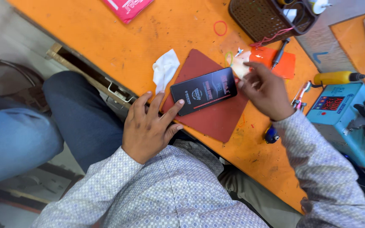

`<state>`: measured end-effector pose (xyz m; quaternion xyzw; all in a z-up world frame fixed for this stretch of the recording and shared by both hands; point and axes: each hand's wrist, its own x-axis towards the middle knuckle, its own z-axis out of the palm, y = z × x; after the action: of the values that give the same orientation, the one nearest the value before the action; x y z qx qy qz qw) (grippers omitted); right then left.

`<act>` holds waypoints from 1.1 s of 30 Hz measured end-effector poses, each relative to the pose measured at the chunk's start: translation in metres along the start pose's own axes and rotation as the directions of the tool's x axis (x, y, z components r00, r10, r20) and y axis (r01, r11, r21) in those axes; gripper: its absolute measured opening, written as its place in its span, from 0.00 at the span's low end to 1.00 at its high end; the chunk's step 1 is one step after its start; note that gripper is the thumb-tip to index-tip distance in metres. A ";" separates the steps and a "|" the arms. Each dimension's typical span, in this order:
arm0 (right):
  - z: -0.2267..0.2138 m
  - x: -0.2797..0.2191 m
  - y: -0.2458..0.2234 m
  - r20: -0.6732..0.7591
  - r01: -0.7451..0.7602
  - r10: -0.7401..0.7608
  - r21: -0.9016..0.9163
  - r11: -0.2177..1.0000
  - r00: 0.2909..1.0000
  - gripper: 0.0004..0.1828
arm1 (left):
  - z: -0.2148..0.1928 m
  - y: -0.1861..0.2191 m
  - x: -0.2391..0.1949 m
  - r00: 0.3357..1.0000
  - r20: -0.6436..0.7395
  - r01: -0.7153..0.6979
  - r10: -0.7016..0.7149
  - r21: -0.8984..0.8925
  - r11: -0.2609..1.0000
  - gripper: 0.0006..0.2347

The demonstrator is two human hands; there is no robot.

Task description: The person cleans the back of a smartphone with a tissue, then applies a screen protector to the front. They smooth the protector with a card to remove bubbles and inspect the result by holding the phone up to the light.

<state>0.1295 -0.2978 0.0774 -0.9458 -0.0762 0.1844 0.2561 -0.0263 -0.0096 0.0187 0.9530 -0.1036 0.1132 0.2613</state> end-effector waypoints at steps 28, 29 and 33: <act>0.050 -0.040 -0.025 -0.062 -0.015 0.164 0.903 0.429 0.985 0.13 | 0.010 -0.007 -0.007 1.000 0.022 -0.002 0.002 -0.017 1.000 0.23; 0.051 -0.041 -0.024 -0.075 0.000 0.154 0.898 0.439 0.985 0.13 | 0.008 -0.006 -0.006 1.000 0.022 -0.004 0.004 -0.021 1.000 0.23; 0.050 -0.049 -0.027 -0.101 0.011 0.141 0.848 0.530 0.985 0.11 | -0.006 -0.003 0.001 0.999 0.031 -0.010 0.013 -0.075 0.997 0.24</act>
<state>0.0641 -0.2638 0.0665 -0.7177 0.0781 0.1324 0.6792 -0.0260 -0.0041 0.0224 0.9437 -0.1174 0.0956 0.2943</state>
